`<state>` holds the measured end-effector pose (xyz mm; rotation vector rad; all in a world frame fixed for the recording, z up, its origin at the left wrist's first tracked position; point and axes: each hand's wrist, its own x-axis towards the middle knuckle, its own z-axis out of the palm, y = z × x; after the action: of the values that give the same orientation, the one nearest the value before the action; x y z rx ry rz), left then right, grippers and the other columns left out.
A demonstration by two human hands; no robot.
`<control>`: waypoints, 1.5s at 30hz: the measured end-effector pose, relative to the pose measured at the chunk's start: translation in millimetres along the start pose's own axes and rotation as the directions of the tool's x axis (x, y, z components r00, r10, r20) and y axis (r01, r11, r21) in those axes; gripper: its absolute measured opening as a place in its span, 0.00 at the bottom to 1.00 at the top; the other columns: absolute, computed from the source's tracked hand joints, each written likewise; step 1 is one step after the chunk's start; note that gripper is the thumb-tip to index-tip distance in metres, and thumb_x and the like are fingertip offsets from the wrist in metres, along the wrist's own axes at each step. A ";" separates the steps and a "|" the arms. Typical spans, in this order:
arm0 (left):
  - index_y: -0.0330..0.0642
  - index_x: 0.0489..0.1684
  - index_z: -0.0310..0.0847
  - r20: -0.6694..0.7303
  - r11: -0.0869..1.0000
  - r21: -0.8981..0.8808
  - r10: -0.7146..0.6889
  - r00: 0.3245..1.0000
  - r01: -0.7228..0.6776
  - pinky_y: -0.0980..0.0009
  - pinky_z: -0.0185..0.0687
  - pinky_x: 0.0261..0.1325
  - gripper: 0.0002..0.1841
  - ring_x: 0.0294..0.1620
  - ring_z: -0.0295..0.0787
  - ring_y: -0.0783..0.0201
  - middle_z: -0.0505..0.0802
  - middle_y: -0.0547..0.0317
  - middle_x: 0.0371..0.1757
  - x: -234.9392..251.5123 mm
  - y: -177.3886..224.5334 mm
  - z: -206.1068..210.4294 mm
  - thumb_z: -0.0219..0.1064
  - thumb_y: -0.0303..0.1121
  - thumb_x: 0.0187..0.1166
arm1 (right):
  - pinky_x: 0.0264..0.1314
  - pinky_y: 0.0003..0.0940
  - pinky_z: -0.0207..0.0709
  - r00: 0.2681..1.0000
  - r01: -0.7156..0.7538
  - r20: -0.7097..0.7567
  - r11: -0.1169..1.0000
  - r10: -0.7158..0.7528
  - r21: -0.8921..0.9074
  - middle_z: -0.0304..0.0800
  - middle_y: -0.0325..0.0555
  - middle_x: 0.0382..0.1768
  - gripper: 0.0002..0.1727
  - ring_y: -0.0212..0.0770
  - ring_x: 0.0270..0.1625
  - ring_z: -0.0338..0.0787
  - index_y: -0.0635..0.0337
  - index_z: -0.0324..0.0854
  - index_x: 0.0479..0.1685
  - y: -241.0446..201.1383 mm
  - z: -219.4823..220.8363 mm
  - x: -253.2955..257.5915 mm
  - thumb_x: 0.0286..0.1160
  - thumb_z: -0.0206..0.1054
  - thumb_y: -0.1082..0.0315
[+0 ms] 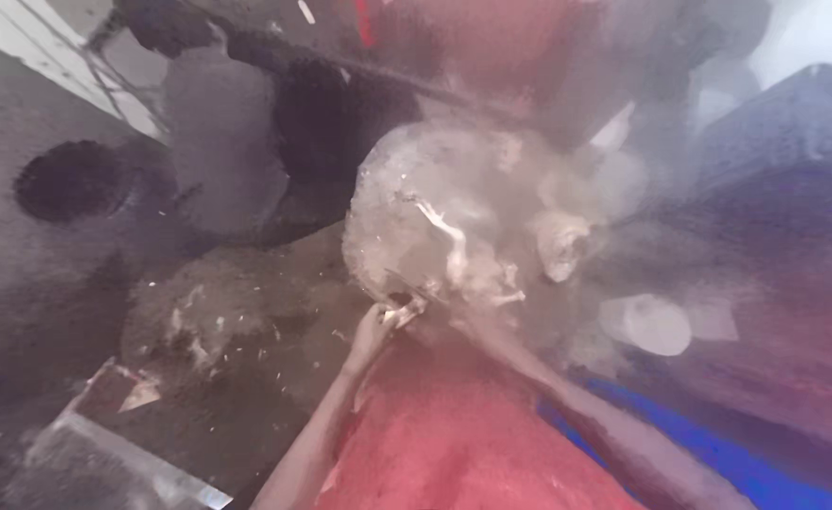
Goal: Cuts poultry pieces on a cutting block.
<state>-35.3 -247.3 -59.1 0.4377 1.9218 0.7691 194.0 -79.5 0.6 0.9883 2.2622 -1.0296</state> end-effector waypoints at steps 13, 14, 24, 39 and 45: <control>0.37 0.59 0.76 0.041 0.946 -0.308 0.122 0.992 -0.104 0.71 0.85 0.30 0.11 0.26 0.85 0.68 0.90 0.57 0.35 -20.4 9.3 -2.9 0.62 0.31 0.86 | 0.74 0.57 0.75 0.998 0.027 0.043 0.966 -0.039 0.258 0.88 0.63 0.60 0.32 0.56 0.65 0.88 0.64 0.78 0.72 19.8 17.5 -0.9 0.94 0.44 0.46; 0.37 0.58 0.76 0.048 0.921 -0.366 0.161 0.986 -0.133 0.72 0.85 0.30 0.10 0.26 0.86 0.68 0.90 0.58 0.35 -23.7 16.0 -5.5 0.61 0.30 0.86 | 0.71 0.58 0.77 1.000 -0.007 0.022 0.967 0.001 0.255 0.88 0.64 0.58 0.31 0.58 0.62 0.88 0.66 0.77 0.71 18.0 15.3 -5.6 0.95 0.44 0.48; 0.42 0.67 0.82 -0.097 0.935 0.315 0.202 0.975 -0.162 0.58 0.85 0.65 0.23 0.56 0.90 0.59 0.91 0.51 0.57 9.9 -5.6 6.8 0.73 0.44 0.78 | 0.73 0.50 0.78 0.989 0.140 -0.101 0.892 -0.107 0.429 0.85 0.61 0.66 0.30 0.51 0.66 0.87 0.65 0.71 0.80 -46.1 -5.7 -27.2 0.89 0.56 0.52; 0.43 0.62 0.83 0.514 0.924 -0.059 0.353 0.782 -0.378 0.72 0.86 0.53 0.15 0.46 0.88 0.73 0.92 0.62 0.50 -16.8 143.2 -40.0 0.66 0.39 0.85 | 0.71 0.64 0.76 0.991 0.008 0.132 0.997 -0.017 0.070 0.89 0.61 0.61 0.30 0.60 0.66 0.88 0.57 0.77 0.75 30.2 24.6 -44.5 0.89 0.54 0.44; 0.49 0.70 0.81 0.277 0.587 0.459 0.618 0.736 -0.667 0.47 0.85 0.67 0.17 0.62 0.90 0.54 0.91 0.51 0.63 106.1 181.0 31.1 0.63 0.37 0.85 | 0.76 0.64 0.73 0.988 0.127 0.081 0.990 -0.132 0.061 0.87 0.57 0.67 0.32 0.58 0.71 0.86 0.53 0.77 0.77 8.7 22.2 -23.8 0.85 0.59 0.41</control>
<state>-60.3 -41.0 -16.5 1.5743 1.8647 0.6158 218.2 -102.8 -1.5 0.8121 2.2633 -1.1723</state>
